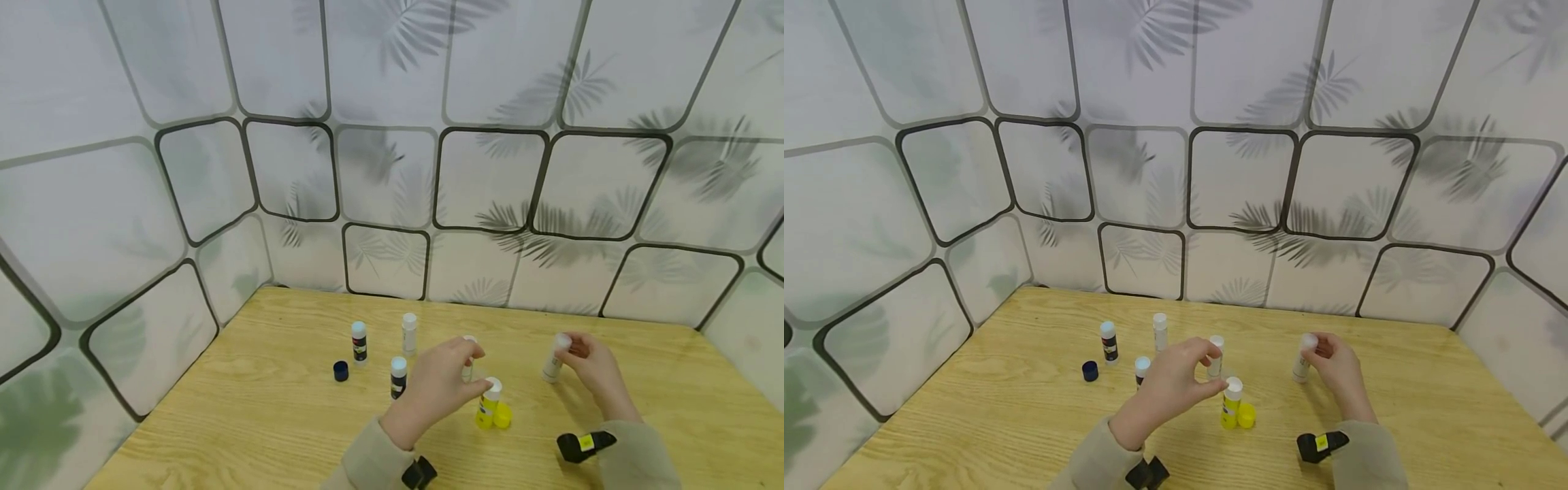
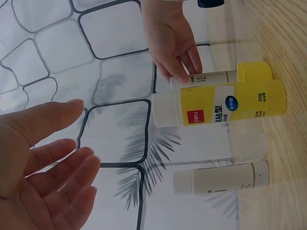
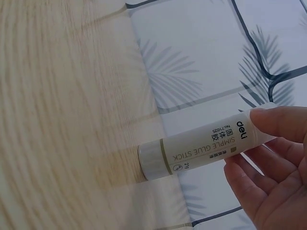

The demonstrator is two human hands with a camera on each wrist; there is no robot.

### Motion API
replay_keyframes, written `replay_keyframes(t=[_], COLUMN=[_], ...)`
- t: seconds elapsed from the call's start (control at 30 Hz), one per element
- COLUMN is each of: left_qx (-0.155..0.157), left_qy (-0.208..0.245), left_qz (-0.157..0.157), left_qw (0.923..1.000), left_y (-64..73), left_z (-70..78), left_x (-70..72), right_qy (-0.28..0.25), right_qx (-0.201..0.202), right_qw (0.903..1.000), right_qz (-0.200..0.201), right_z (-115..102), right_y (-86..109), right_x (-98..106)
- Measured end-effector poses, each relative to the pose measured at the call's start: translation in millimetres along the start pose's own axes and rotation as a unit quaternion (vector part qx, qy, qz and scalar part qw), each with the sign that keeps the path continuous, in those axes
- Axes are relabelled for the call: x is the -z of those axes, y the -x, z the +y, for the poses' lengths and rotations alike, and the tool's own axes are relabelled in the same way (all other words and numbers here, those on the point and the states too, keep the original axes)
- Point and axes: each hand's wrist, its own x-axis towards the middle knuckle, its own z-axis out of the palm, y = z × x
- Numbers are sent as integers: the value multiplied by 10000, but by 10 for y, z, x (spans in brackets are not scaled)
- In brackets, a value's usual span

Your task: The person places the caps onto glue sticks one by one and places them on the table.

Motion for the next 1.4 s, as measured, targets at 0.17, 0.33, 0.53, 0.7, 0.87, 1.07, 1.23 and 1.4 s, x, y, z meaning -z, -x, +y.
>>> replay_keyframes(t=[0.17, 0.33, 0.53, 0.7, 0.87, 1.07, 1.23, 1.4], left_qx=[-40, -51, -65, -84, -27, 35, 241, 573], left_qy=[-28, -19, -14, -18, -48, -25, 133, 355], left_qz=[-20, -32, -47, -67, -112, -103, -280, -635], left_qw=[10000, 10000, 10000, 9999, 9999, 9999, 9992, 9957], left_y=[0, 2, 1, -2, -3, -9, -3, 5], left_z=[3, 0, -2, -2, -3, -20, -12, 3], left_x=[5, -5, -14, -16, -32, -120, -226, -344], right_qy=[-58, -140, -206, -195, -372, -462, -394, -379], right_qx=[-35, -133, -209, -205, -210, -203, -207, -263], right_qw=[10000, 9998, 9994, 9995, 9989, 9986, 9989, 9988], right_qz=[-26, -103, -170, -161, -182, -155, -128, -133], right_z=[-1, 5, 11, 12, 11, 10, 7, 8], right_y=[-3, -6, -2, -4, -10, -10, -6, -7], right_x=[1, 8, 10, 12, 14, 17, 22, 25])
